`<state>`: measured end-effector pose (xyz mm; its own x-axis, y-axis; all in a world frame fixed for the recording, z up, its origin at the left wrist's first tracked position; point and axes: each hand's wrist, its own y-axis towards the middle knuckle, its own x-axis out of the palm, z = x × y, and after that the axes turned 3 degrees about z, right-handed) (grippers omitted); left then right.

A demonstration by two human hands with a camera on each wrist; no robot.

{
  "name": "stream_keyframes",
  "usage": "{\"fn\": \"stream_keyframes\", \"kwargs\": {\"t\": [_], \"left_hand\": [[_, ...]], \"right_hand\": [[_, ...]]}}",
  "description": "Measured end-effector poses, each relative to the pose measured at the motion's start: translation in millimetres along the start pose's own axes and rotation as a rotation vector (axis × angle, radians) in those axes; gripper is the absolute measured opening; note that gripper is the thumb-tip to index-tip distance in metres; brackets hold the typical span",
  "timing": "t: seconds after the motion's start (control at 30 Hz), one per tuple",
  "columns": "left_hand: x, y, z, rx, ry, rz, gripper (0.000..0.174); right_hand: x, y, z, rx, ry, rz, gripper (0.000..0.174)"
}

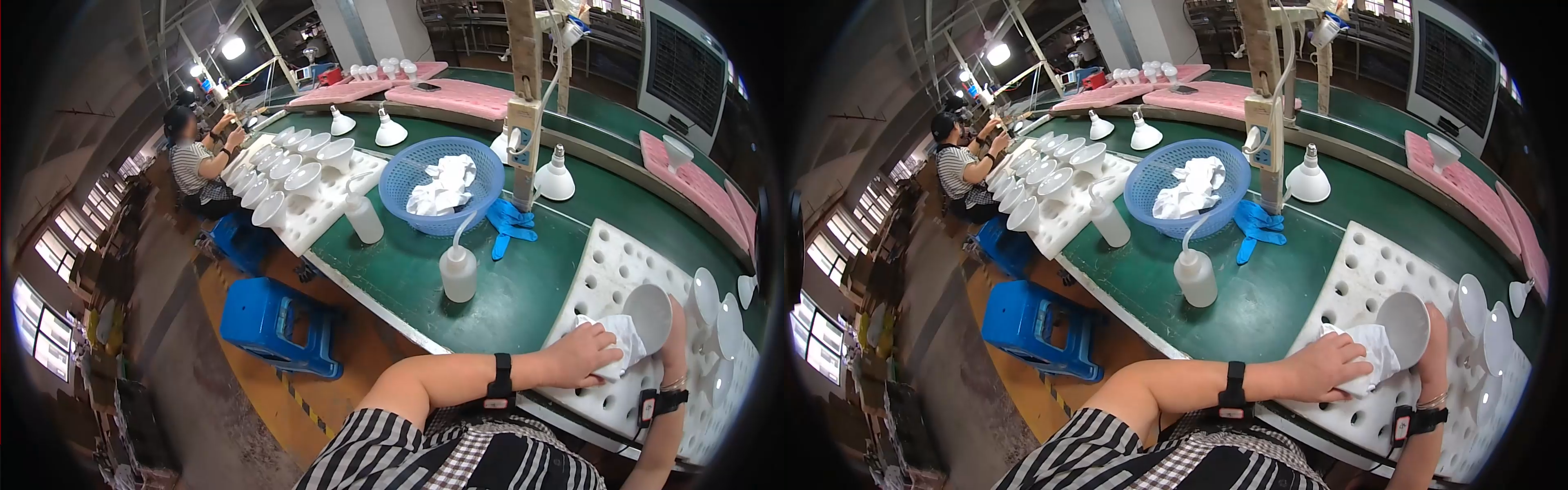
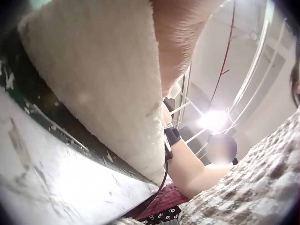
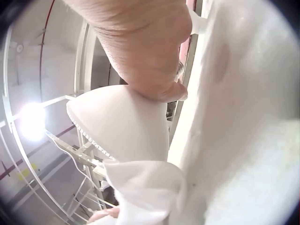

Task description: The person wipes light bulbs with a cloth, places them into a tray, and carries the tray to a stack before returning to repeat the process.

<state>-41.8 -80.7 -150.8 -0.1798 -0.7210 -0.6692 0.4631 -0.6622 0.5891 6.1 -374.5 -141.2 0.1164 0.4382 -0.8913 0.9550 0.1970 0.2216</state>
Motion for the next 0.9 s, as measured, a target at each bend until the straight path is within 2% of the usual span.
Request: {"fn": "stream_keyframes", "kwargs": {"t": [0.07, 0.13, 0.17, 0.2, 0.27, 0.3, 0.33, 0.37, 0.4, 0.43, 0.47, 0.5, 0.53, 0.6, 0.67, 0.73, 0.8, 0.83, 0.87, 0.9], "left_hand": [[0, 0, 0, -0.008, 0.004, -0.016, 0.056], [0, 0, 0, -0.016, 0.008, -0.027, 0.057], [0, 0, -1, -0.025, 0.01, -0.04, 0.058], [1, -1, -4, -0.019, 0.011, -0.038, 0.058], [4, -3, -15, -0.136, -0.23, 0.045, 0.056], [8, -3, -22, -0.128, -0.232, 0.043, 0.056], [14, -3, -28, -0.278, -0.364, 0.215, 0.055], [18, -2, -31, -0.43, -0.497, 0.382, 0.054], [9, 2, -22, -0.427, -0.503, 0.37, 0.054], [-12, 9, -7, -0.431, -0.484, 0.353, 0.052], [-22, 14, 5, -0.437, -0.463, 0.336, 0.051], [-16, 13, 11, -0.246, -0.28, 0.343, 0.047], [-21, 19, 27, -0.247, -0.281, 0.338, 0.047], [-35, 31, 64, 0.249, -0.067, 0.147, 0.042], [-23, 35, 67, 0.302, -0.056, 0.164, 0.04], [-11, 42, 61, 0.355, -0.046, 0.178, 0.039], [-6, 47, 43, 0.103, -0.09, 0.157, 0.037], [-10, 48, 39, -0.022, -0.103, 0.106, 0.037], [-9, 43, 36, -0.022, -0.103, 0.107, 0.037], [-8, 39, 34, -0.094, -0.102, 0.117, 0.037]], "right_hand": [[20, -15, 34, -0.061, -0.029, 0.059, 0.044], [45, -37, 68, 0.287, 1.186, 0.32, 0.039], [45, -38, 70, 0.284, 1.185, 0.323, 0.039], [54, -78, 102, 0.265, 1.141, 0.332, 0.039], [66, -126, 99, 0.231, 1.051, 0.351, 0.039], [78, -169, 102, 0.215, 1.005, 0.362, 0.039], [81, -184, 102, 0.203, 0.96, 0.374, 0.039], [80, -181, 74, 0.195, 0.915, 0.386, 0.039], [90, -214, 69, 0.19, 0.871, 0.399, 0.039], [87, -209, 49, 0.186, 0.828, 0.409, 0.039], [60, -131, -11, 0.18, 0.786, 0.416, 0.039], [51, -103, -47, 0.173, 0.746, 0.422, 0.039], [51, -98, -77, 0.163, 0.705, 0.426, 0.039], [51, -91, -133, 0.137, 0.621, 0.431, 0.038], [49, -88, -158, 0.107, 0.535, 0.436, 0.038], [61, -126, -115, 0.081, 0.45, 0.442, 0.038], [67, -130, -107, 0.073, 0.411, 0.444, 0.038], [76, -131, -93, 0.25, 0.637, 0.429, 0.041], [82, -132, -84, 0.427, 0.861, 0.408, 0.044], [75, -131, -90, 0.355, 0.795, 0.381, 0.047]]}}
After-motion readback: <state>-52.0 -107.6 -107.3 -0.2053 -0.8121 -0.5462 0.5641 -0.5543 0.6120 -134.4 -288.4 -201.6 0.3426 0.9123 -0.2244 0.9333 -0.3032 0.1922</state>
